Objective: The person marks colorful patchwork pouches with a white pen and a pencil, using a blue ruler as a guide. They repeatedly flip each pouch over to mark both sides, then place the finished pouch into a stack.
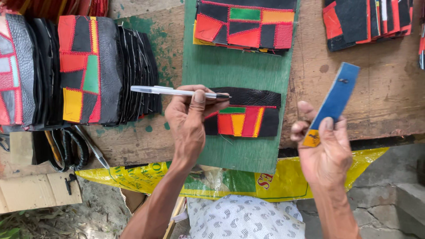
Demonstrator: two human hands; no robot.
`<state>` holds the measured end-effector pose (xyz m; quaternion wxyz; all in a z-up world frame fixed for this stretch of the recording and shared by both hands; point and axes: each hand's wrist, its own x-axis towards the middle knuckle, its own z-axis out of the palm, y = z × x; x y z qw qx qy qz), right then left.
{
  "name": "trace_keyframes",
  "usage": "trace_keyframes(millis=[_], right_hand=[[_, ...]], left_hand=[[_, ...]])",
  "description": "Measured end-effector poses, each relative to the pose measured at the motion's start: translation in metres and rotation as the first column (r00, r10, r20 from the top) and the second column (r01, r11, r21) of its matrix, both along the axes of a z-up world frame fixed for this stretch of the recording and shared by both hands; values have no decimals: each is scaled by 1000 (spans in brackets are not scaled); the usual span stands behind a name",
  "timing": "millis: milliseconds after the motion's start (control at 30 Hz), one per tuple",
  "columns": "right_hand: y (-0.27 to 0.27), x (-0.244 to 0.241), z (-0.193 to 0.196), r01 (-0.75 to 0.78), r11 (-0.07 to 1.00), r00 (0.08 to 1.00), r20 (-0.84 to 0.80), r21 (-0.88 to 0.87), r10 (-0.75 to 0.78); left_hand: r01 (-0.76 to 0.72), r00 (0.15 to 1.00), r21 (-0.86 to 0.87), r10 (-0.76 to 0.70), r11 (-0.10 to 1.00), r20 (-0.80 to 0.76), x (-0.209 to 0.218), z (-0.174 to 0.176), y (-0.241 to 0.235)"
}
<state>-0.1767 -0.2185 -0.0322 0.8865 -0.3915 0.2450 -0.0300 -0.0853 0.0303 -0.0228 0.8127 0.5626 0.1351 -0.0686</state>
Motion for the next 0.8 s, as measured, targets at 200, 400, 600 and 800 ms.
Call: trace_keyframes(millis=[200,400,600,800], right_hand=[[-2,8,3,-200,973,978,33,-117,206],[6,12,1,-247,968,969,-8,-39,246],[4,11,-1,-234,972,972,11,28,234],[3,11,-4,-228,973,974,18,45,228]], left_hand=[[71,996,98,-76,993,51,0,5,-17],[222,956,341,-273,913,107,2,-3,-49],[228,924,472,-342,851,171,4,-4,-50],[228,904,514,-375,827,202,6,2,-52]])
